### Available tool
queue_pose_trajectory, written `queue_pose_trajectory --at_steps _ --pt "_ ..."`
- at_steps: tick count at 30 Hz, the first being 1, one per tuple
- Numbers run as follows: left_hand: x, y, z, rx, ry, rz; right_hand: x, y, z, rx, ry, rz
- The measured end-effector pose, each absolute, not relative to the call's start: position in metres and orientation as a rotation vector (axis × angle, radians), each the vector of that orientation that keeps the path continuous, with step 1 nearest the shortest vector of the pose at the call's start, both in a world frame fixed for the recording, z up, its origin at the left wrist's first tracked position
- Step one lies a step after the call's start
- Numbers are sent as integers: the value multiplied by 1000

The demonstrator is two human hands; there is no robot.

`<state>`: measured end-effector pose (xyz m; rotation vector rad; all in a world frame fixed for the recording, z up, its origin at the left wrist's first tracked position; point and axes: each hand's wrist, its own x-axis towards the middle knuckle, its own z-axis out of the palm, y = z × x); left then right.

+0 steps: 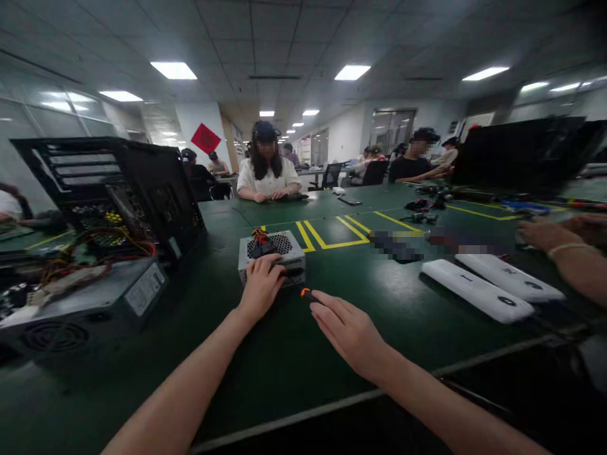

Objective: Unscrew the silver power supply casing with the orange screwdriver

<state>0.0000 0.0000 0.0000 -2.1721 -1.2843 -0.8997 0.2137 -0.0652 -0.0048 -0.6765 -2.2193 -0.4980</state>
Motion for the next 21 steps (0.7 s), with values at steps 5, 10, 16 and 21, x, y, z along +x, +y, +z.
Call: queue_pose_trajectory --at_steps 5,10,16,21 --pt "1 0 1 -2179 -1296 -912 213 -66 -2 -700 -2229 -475" --pt "2 -2 2 -2184 -1296 -914 213 -66 -2 -731 -2237 -447" --pt "4 -1 2 -2178 -1318 -894 214 -67 -2 -749 -2225 -456" --pt "3 -10 6 -2082 -1351 -840 216 -68 -1 -753 -2225 -448"
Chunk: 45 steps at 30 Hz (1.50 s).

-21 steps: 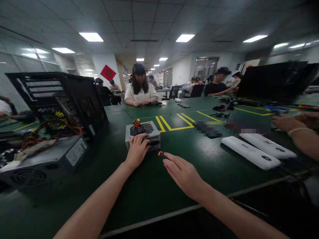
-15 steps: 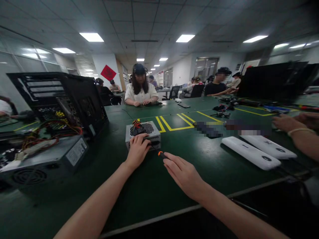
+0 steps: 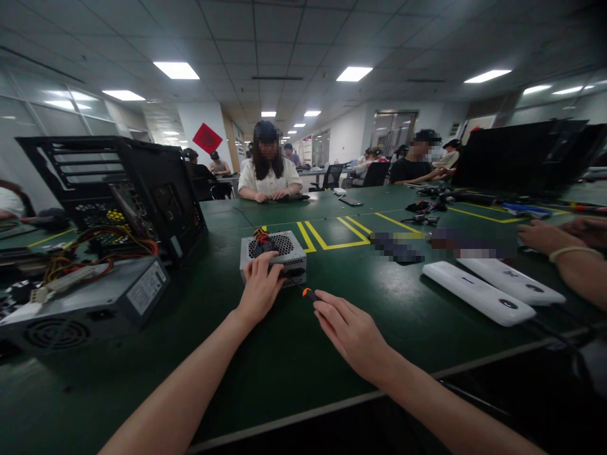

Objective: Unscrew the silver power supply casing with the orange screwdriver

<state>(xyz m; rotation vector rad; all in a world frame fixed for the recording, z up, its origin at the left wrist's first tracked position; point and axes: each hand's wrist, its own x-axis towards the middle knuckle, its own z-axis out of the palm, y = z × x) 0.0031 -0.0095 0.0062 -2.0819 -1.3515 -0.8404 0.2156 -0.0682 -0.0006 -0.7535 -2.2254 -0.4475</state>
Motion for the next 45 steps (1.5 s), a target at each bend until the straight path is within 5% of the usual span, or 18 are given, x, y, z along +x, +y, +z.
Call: queue_pose_trajectory --at_steps 8,13,19,32,40,45 --pt "13 -20 16 -2356 -1966 -809 215 -70 4 -740 -2194 -477" --pt "21 -10 10 -2723 -2569 -1399 214 -69 3 -735 -2177 -483" --pt "19 -7 9 -2549 -2679 -2064 215 -70 3 -714 -2184 -515" --pt "23 -10 12 -2331 -2777 -2420 216 -68 -6 -762 -2261 -651" --pt "24 -9 7 -2389 -2641 -2290 206 -67 -1 -978 -2391 -758" --pt "18 -15 6 -2496 -2233 -1403 200 -74 11 -1176 -2372 -317"
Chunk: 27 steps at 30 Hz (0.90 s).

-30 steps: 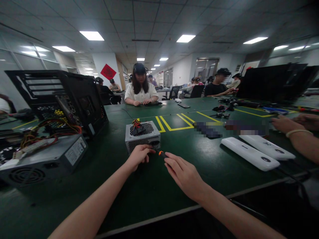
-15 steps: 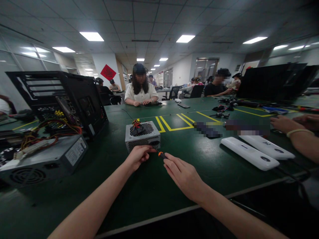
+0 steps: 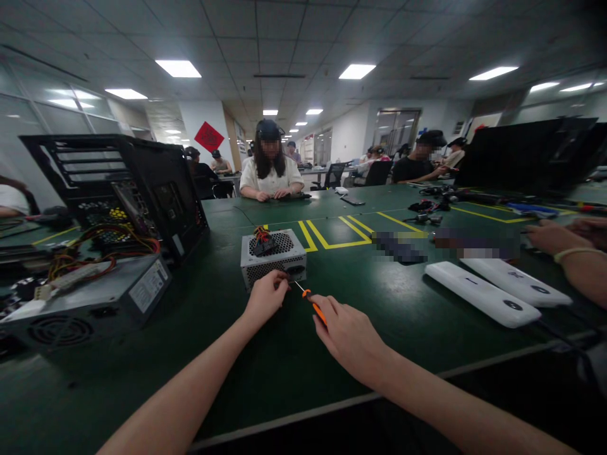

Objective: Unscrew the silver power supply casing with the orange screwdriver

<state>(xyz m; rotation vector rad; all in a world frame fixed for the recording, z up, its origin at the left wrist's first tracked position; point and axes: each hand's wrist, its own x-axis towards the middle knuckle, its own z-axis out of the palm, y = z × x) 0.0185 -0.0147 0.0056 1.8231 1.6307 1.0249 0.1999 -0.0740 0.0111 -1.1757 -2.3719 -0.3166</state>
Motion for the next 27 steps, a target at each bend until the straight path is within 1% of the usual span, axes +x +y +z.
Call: queue_pose_trajectory --at_steps 2,4,6,8,9,11,12,14,20,24,27 --pt "16 -19 9 2300 1767 1026 199 -75 15 -1265 -2272 11" --pt "13 -22 13 2670 1836 1044 199 -74 17 -1288 -2147 411" --pt "10 -21 14 2843 1890 1070 198 -74 15 -1231 -1986 858" --pt "9 -17 12 2893 1917 1080 194 -74 12 -1155 -1786 1209" --pt "8 -14 11 2898 1918 1079 192 -74 10 -1135 -1697 1303" --pt "9 -9 7 2873 1937 1089 187 -76 8 -1114 -1603 1323" --pt "10 -6 5 2850 1957 1102 185 -76 7 -1111 -1608 1258" --pt "11 -3 4 2803 2008 1126 182 -77 6 -1126 -1721 1014" --pt "10 1 3 2809 2019 1147 179 -80 10 -1326 -2136 -9" --pt "9 3 2 2826 1981 1135 172 -84 11 -1176 -2243 -568" --pt "8 4 2 2831 1973 1113 161 -86 12 -960 -2320 -796"
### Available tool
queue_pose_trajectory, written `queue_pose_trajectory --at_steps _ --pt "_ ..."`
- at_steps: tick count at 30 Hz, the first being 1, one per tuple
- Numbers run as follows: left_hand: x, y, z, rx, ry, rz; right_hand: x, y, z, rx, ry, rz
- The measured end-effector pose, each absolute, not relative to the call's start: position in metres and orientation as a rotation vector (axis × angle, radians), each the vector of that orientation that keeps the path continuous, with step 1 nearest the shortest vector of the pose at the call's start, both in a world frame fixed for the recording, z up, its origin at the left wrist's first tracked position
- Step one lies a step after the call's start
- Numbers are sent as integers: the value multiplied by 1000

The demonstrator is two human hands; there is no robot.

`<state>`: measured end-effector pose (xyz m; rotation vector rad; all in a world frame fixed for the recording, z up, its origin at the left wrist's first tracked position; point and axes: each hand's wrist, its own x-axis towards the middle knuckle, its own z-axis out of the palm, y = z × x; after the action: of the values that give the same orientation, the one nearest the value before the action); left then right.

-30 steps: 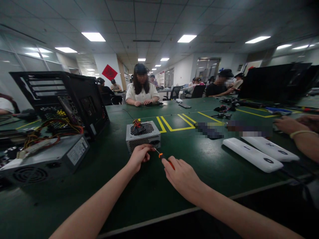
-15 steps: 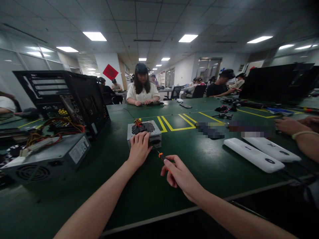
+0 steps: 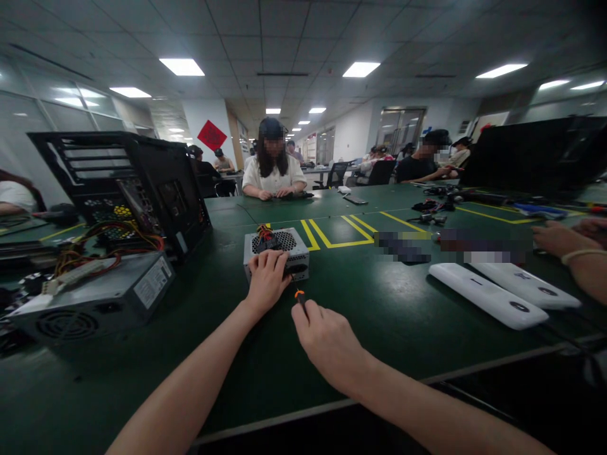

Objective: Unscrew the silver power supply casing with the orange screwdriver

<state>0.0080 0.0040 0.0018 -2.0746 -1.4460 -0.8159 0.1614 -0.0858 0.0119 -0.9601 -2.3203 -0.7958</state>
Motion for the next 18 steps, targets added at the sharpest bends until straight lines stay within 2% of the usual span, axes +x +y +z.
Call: queue_pose_trajectory --at_steps 4,10,18 --pt "7 5 2 -2076 -1428 -799 160 -78 15 -711 -2414 -958" --pt "7 5 3 -2070 -1428 -763 192 -51 15 -656 -2390 -771" --pt "7 4 4 -2070 -1435 -746 193 -57 8 -469 -2496 -995"
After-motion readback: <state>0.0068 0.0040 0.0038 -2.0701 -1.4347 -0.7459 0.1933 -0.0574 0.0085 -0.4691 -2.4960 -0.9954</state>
